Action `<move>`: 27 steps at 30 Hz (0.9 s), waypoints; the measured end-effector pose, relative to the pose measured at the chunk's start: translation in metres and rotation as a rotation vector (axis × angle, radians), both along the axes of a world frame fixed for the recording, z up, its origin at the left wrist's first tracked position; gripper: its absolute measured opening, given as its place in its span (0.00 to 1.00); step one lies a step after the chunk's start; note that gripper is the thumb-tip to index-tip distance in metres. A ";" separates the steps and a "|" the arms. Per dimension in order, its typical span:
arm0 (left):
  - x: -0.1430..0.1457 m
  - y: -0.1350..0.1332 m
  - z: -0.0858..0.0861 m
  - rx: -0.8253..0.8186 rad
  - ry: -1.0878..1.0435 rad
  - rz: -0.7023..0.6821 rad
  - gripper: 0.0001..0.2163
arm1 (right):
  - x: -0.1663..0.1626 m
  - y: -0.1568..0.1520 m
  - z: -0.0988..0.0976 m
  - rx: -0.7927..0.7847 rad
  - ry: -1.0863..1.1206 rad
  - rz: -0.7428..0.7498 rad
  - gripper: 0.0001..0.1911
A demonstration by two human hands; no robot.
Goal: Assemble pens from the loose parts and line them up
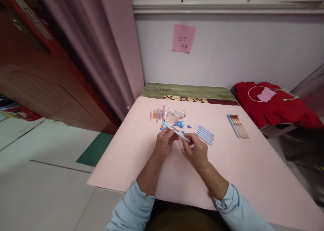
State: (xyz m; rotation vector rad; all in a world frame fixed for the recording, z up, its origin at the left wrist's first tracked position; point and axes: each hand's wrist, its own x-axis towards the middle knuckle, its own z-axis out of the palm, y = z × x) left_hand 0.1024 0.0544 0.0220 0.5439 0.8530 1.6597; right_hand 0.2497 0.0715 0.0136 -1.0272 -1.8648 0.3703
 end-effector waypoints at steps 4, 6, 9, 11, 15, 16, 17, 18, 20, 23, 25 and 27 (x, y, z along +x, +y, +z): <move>0.001 -0.001 0.000 -0.005 0.002 0.006 0.12 | 0.000 0.001 0.000 0.010 -0.002 -0.019 0.07; 0.001 -0.001 0.001 -0.020 0.007 0.016 0.14 | 0.000 0.001 0.000 0.009 0.005 -0.021 0.07; 0.001 -0.001 0.003 -0.042 0.002 0.035 0.18 | 0.000 0.001 -0.001 0.004 0.004 -0.026 0.07; 0.001 -0.001 0.004 -0.040 -0.004 0.043 0.19 | 0.000 0.001 -0.002 0.004 -0.002 -0.030 0.07; 0.000 -0.001 0.004 -0.033 -0.021 0.055 0.18 | 0.000 0.000 -0.001 -0.007 -0.001 -0.025 0.07; 0.000 -0.001 0.004 -0.039 -0.027 0.061 0.18 | 0.000 0.000 -0.001 -0.010 0.002 -0.024 0.08; 0.000 0.000 0.004 -0.047 -0.031 0.070 0.18 | 0.000 0.000 -0.001 -0.014 0.003 -0.023 0.08; 0.001 0.000 0.004 -0.054 -0.031 0.082 0.17 | 0.001 -0.001 0.000 -0.016 0.002 -0.022 0.08; 0.001 0.000 0.005 -0.063 -0.022 0.104 0.16 | 0.001 -0.001 0.000 -0.017 0.000 -0.021 0.08; 0.001 0.001 0.006 -0.079 0.013 0.113 0.15 | 0.001 -0.001 0.001 -0.012 -0.002 -0.025 0.08; 0.000 0.000 0.005 -0.085 0.024 0.107 0.15 | 0.001 -0.001 0.001 -0.008 -0.002 -0.027 0.07; 0.000 0.000 0.004 -0.088 0.020 0.099 0.15 | 0.001 -0.001 0.001 -0.009 -0.007 -0.026 0.07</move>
